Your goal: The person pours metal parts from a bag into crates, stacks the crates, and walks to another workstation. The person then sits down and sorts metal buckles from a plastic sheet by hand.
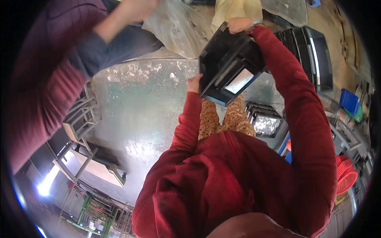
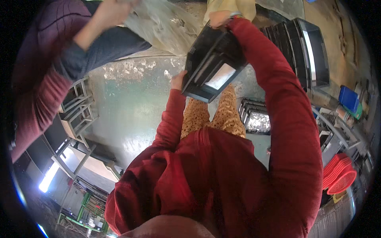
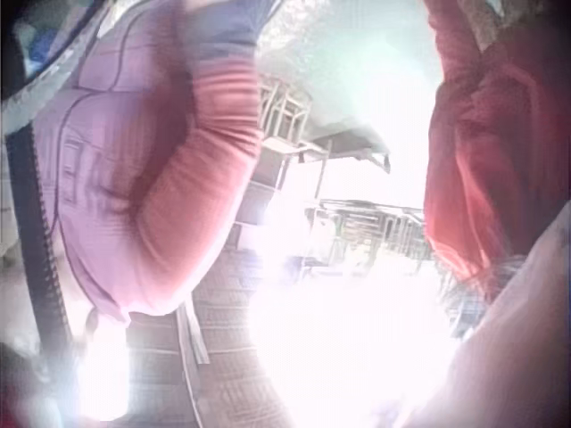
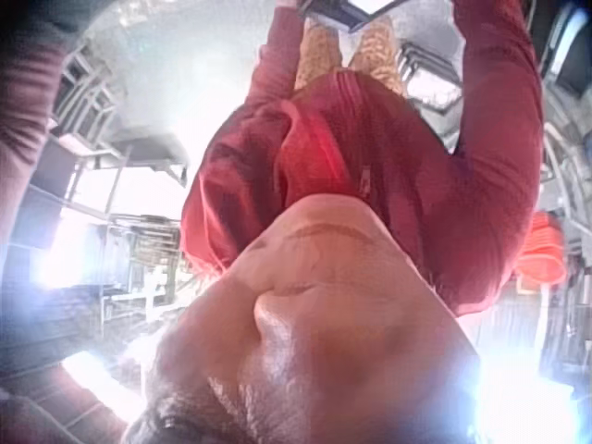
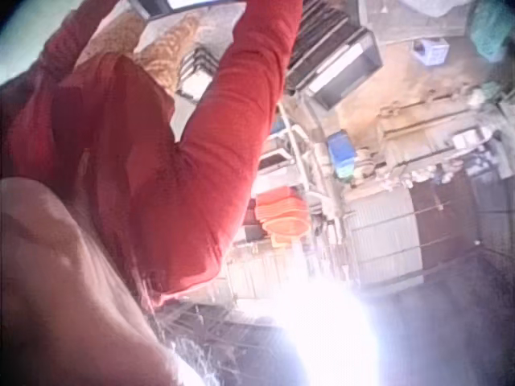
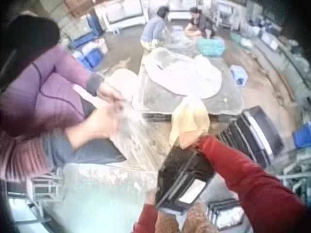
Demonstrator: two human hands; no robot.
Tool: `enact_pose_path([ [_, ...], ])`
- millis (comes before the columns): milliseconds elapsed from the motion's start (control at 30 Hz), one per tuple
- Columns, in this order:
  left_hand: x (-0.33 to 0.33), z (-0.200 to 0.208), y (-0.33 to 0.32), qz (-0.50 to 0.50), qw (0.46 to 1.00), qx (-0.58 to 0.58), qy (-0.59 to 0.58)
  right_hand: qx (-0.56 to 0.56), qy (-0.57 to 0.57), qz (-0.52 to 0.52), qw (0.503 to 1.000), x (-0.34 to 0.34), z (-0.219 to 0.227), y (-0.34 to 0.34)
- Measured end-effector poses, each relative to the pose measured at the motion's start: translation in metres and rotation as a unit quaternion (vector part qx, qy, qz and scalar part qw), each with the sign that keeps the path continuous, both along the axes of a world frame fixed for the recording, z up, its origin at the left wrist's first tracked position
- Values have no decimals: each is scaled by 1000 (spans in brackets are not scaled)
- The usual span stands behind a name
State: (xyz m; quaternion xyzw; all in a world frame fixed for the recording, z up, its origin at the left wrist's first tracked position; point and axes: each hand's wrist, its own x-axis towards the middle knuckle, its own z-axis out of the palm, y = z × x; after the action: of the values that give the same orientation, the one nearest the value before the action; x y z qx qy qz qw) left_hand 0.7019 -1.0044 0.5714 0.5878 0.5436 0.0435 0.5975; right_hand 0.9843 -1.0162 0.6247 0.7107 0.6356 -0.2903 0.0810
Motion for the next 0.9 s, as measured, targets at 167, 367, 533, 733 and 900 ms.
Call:
enact_pose_path([
  [167,16,-3,-26,-22,989,121,-79,58,114,-313,941,32,39,-106],
  [367,78,117,-39,-227,953,167,-107,269,113,-577,763,-15,70,-278],
  [533,168,168,-57,-316,874,58,-364,535,208,-616,539,-66,190,-356],
  [733,295,232,-137,-355,822,23,-445,709,115,-606,342,-128,227,-507],
  [900,385,232,-204,-178,886,-168,-394,613,169,-735,233,-205,126,-582],
])
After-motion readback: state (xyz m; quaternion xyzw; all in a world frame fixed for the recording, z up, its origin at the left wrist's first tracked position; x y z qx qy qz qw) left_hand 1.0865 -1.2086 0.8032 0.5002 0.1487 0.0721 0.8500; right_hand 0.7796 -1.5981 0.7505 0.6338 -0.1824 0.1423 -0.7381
